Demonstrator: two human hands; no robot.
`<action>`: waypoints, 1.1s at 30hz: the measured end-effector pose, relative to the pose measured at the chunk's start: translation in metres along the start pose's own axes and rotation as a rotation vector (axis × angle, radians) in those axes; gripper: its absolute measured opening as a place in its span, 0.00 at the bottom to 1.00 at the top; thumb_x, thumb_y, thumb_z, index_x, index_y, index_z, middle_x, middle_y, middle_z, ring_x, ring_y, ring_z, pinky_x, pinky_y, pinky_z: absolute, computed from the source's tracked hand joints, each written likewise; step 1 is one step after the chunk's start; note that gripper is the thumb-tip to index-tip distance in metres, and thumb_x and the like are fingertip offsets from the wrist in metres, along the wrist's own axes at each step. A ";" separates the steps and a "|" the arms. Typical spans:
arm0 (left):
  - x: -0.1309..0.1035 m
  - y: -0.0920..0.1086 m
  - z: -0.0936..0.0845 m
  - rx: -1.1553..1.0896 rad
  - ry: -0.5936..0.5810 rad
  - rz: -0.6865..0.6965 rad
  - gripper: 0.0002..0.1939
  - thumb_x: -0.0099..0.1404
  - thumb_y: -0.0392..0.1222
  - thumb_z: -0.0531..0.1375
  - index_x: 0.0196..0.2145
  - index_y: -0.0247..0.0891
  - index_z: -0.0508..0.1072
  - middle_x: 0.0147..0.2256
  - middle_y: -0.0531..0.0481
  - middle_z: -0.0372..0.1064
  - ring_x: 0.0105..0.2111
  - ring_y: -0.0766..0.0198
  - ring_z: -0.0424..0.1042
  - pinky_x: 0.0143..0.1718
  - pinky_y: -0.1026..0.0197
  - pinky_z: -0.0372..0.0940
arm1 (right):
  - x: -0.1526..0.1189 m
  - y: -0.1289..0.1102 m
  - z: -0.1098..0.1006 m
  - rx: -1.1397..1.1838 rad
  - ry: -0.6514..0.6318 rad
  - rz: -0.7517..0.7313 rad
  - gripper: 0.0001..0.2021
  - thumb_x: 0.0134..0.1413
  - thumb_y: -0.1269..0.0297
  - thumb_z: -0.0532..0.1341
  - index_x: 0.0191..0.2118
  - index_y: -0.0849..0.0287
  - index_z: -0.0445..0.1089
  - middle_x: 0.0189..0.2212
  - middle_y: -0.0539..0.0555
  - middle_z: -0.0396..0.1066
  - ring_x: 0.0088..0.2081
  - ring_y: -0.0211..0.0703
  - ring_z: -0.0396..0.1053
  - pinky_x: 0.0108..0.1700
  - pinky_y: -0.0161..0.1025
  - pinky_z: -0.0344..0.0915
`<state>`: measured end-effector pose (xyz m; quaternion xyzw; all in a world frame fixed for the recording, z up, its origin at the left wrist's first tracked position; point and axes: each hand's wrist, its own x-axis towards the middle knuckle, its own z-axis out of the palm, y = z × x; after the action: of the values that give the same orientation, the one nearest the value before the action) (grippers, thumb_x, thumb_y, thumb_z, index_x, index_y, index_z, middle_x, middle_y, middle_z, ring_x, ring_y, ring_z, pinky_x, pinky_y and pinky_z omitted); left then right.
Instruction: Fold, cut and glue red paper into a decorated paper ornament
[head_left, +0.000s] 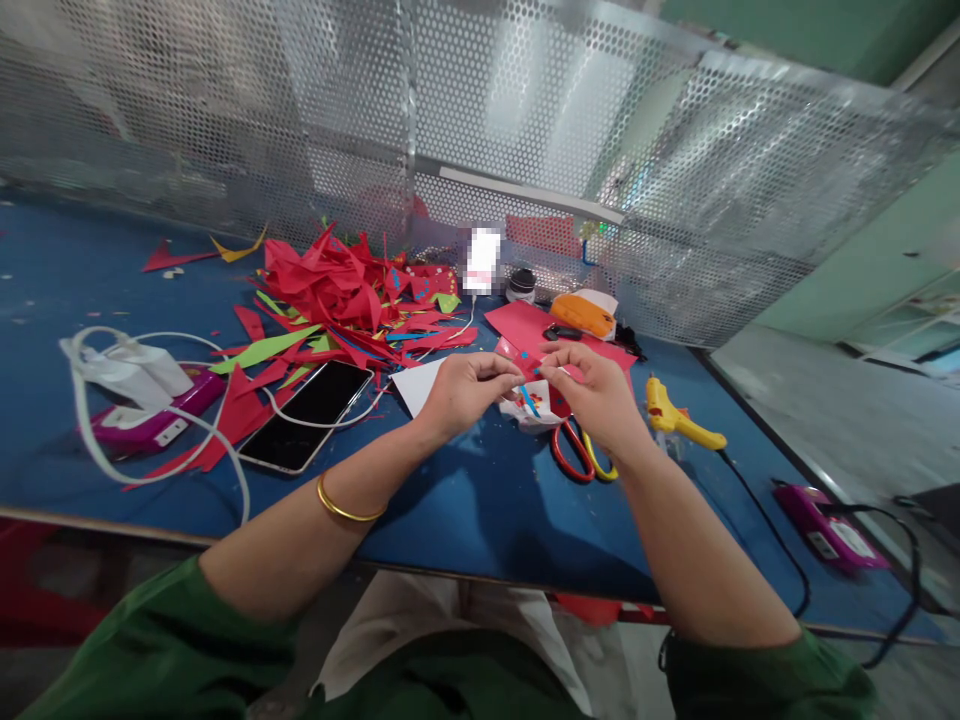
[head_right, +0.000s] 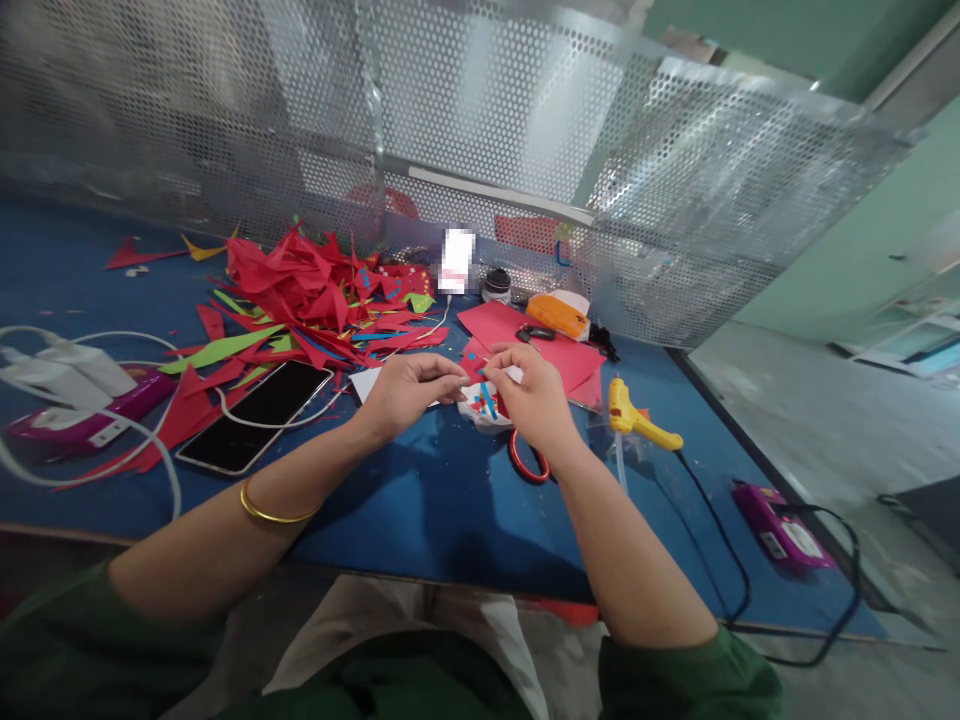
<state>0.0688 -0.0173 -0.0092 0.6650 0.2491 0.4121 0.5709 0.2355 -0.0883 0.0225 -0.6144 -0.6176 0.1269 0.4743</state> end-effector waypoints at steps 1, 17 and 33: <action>0.000 0.000 0.000 0.005 -0.001 0.003 0.04 0.59 0.38 0.65 0.30 0.36 0.78 0.24 0.52 0.76 0.27 0.66 0.77 0.31 0.66 0.71 | 0.001 0.002 -0.002 0.021 -0.016 0.049 0.06 0.52 0.62 0.62 0.28 0.56 0.70 0.40 0.57 0.76 0.46 0.49 0.72 0.51 0.49 0.64; -0.002 0.003 0.002 -0.021 0.034 -0.136 0.05 0.63 0.34 0.63 0.38 0.34 0.73 0.23 0.53 0.75 0.24 0.65 0.78 0.26 0.67 0.70 | -0.002 0.009 0.007 0.010 -0.101 0.092 0.07 0.54 0.60 0.60 0.29 0.56 0.67 0.23 0.49 0.69 0.25 0.39 0.63 0.31 0.39 0.61; -0.002 0.005 0.002 -0.029 0.019 -0.180 0.05 0.64 0.32 0.62 0.35 0.33 0.79 0.21 0.52 0.75 0.24 0.66 0.78 0.25 0.69 0.69 | -0.004 0.008 0.019 -0.183 0.043 -0.144 0.05 0.55 0.68 0.60 0.29 0.54 0.68 0.35 0.55 0.70 0.40 0.48 0.68 0.45 0.46 0.65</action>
<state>0.0690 -0.0216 -0.0049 0.6276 0.3075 0.3690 0.6127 0.2254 -0.0824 0.0052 -0.6116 -0.6590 0.0222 0.4373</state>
